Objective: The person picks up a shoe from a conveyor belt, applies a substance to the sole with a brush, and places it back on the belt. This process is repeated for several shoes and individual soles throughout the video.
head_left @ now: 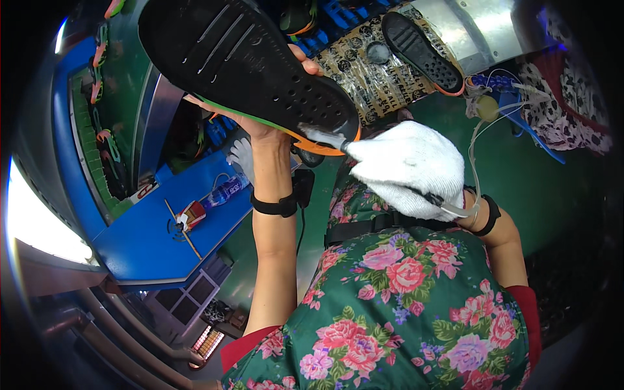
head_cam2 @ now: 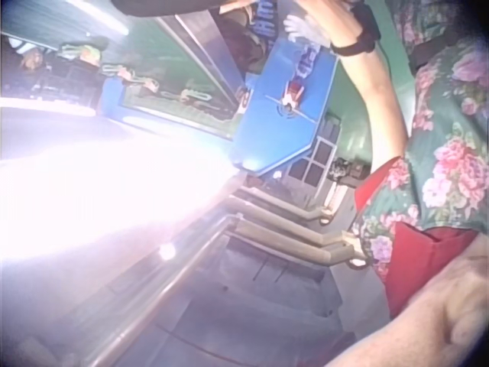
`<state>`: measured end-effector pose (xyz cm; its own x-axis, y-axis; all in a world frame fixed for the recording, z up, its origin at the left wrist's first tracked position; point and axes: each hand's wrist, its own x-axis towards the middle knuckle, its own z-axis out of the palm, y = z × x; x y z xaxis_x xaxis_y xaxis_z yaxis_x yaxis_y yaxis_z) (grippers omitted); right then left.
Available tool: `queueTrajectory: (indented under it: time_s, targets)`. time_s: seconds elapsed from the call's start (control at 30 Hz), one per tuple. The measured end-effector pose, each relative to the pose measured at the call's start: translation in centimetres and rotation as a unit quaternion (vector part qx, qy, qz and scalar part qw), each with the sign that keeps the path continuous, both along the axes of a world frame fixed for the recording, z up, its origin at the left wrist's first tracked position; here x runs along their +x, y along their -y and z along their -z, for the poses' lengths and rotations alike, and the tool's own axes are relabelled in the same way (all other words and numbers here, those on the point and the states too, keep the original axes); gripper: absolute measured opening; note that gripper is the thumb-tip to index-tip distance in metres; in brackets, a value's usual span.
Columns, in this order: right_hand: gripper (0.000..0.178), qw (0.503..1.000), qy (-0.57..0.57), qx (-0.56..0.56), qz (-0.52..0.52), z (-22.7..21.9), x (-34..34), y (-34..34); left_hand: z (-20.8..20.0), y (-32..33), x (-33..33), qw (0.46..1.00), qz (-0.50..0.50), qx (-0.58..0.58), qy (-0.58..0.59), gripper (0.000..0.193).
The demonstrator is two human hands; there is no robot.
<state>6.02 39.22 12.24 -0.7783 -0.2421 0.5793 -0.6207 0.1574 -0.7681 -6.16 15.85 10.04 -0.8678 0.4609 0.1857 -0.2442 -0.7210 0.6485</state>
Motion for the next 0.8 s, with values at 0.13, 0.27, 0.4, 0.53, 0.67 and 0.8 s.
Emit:
queueTrajectory:
  time_s: [0.13, 0.27, 0.4, 0.53, 0.67, 0.8]
  targets:
    - [0.029, 0.999, 0.032, 0.001, 0.029, 0.7, 0.6, 0.0, -0.1, -0.4, -0.2, 1.000, 0.005, -0.006, 0.002, 0.124]
    - [0.024, 0.988, 0.113, -0.108, -0.016, 1.0, 0.5, 0.1, -0.7, -1.1, 0.4, 0.999, 0.029, 0.013, 0.005, 0.110]
    - [0.023, 0.971, 0.170, -0.170, 0.014, 1.6, 0.4, -0.1, -0.7, -0.9, 0.5, 1.000, 0.016, -0.003, -0.001, 0.100]
    - [0.028, 0.997, 0.046, -0.057, -0.005, 1.4, 0.7, -0.2, -1.4, -1.3, 0.6, 0.999, 0.026, -0.042, 0.011, 0.092]
    - [0.019, 0.973, 0.140, -0.158, -0.092, 0.7, 0.9, -0.1, -1.3, -1.1, 0.8, 0.999, 0.041, -0.032, -0.016, 0.089]
    - [0.023, 0.989, 0.086, -0.122, -0.013, 1.1, 0.3, -0.5, -1.2, -1.3, 0.8, 0.999, 0.040, -0.028, 0.004, 0.087]
